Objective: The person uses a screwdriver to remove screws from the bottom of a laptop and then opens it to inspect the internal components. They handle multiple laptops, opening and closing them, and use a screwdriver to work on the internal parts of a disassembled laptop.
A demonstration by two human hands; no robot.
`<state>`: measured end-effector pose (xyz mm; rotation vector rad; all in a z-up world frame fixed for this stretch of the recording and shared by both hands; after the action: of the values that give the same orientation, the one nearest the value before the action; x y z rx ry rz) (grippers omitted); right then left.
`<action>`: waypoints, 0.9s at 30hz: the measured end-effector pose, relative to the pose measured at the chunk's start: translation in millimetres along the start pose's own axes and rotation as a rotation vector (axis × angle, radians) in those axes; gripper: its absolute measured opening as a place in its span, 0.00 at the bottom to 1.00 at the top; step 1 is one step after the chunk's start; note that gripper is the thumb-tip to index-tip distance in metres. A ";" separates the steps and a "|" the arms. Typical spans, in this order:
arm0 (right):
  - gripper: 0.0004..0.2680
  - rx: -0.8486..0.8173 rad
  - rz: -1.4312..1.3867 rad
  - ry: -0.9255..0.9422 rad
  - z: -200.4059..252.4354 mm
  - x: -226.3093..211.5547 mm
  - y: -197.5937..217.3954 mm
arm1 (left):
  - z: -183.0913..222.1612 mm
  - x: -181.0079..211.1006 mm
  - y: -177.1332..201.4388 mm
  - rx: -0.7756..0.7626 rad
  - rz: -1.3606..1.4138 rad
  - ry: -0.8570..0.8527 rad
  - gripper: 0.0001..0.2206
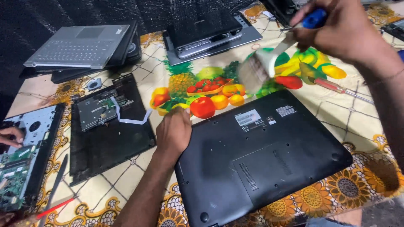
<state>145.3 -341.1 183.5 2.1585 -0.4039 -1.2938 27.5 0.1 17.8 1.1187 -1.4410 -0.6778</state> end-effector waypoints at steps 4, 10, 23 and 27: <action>0.10 -0.055 -0.100 -0.010 29.5 -50.1 -44.2 | 7.2 15.8 10.6 0.130 0.347 -0.403 0.23; 0.05 -0.158 -0.269 0.186 49.4 -59.7 -121.3 | 28.6 48.0 5.6 -0.208 0.387 -0.397 0.42; 0.16 -0.302 -0.060 -0.097 71.7 50.7 -94.7 | 5.1 14.0 -2.9 -0.251 0.141 -0.163 0.20; 0.14 -0.066 0.744 -0.288 60.3 117.9 0.0 | 5.7 22.1 2.4 -0.270 0.130 -0.147 0.20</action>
<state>149.4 -423.1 79.7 1.5177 -1.1333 -1.1373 23.3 -20.0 27.9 0.7723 -1.4803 -0.8472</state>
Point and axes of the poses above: each hand's wrist, its own z-axis away from the middle knuckle, its own y-axis out of the back of the hand, x = y × z, the point moved 3 cm from there along -z, towards the middle knuckle, and after that the axes turned 3 degrees about -y, right-handed, at the moved point
